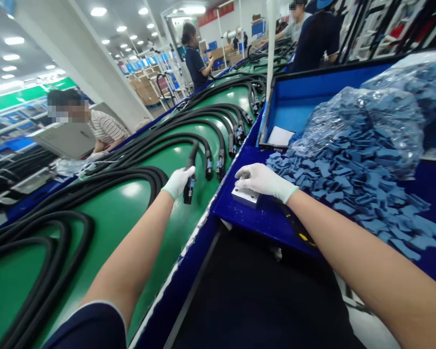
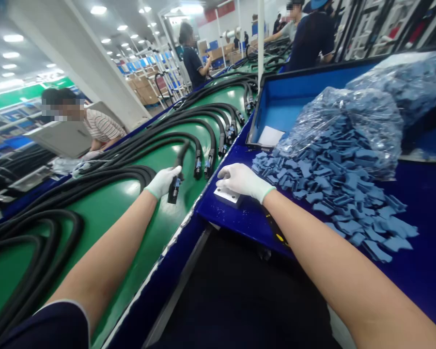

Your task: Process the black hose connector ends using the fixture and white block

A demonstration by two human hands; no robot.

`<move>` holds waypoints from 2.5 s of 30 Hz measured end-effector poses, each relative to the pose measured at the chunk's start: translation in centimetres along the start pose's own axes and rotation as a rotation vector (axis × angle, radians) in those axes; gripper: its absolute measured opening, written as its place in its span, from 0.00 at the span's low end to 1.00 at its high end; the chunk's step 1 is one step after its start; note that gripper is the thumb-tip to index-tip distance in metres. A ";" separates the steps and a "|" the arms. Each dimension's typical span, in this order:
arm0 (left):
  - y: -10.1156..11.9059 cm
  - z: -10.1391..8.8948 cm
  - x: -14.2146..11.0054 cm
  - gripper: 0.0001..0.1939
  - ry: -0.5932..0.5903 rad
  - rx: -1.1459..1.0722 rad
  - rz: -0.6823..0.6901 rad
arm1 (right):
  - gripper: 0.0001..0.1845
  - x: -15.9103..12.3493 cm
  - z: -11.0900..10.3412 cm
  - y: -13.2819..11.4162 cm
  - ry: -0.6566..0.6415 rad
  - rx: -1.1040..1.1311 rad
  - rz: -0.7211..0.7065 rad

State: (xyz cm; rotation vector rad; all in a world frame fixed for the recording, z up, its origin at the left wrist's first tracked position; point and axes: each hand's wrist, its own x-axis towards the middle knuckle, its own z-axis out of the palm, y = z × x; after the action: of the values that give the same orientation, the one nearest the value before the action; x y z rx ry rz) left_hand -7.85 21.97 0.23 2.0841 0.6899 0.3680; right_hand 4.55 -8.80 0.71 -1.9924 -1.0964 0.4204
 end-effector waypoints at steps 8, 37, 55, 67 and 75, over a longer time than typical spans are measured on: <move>-7.2 -7.0 -10.8 0.30 0.210 0.481 -0.106 | 0.15 -0.7 -0.3 0.1 -0.014 0.090 0.009; -4.2 3.0 -4.2 0.33 0.124 0.339 -0.131 | 0.16 -1.6 0.5 0.6 -0.066 0.268 0.026; -10.5 -10.8 -21.2 0.33 -0.072 0.769 -0.416 | 0.16 -1.8 0.9 0.9 -0.030 0.136 0.022; 1.4 -4.8 -16.0 0.22 -0.195 -0.348 -0.044 | 0.31 -7.6 7.6 -6.1 -0.200 0.343 -0.194; 7.4 1.0 -17.1 0.20 0.251 -0.046 0.441 | 0.14 -10.7 9.9 -6.5 -0.177 1.113 0.146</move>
State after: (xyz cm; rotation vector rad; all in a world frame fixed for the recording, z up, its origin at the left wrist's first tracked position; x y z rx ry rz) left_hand -18.62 7.74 5.71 2.1577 0.3504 0.8949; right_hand -11.18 -10.78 -1.36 -1.0405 -0.5720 1.0283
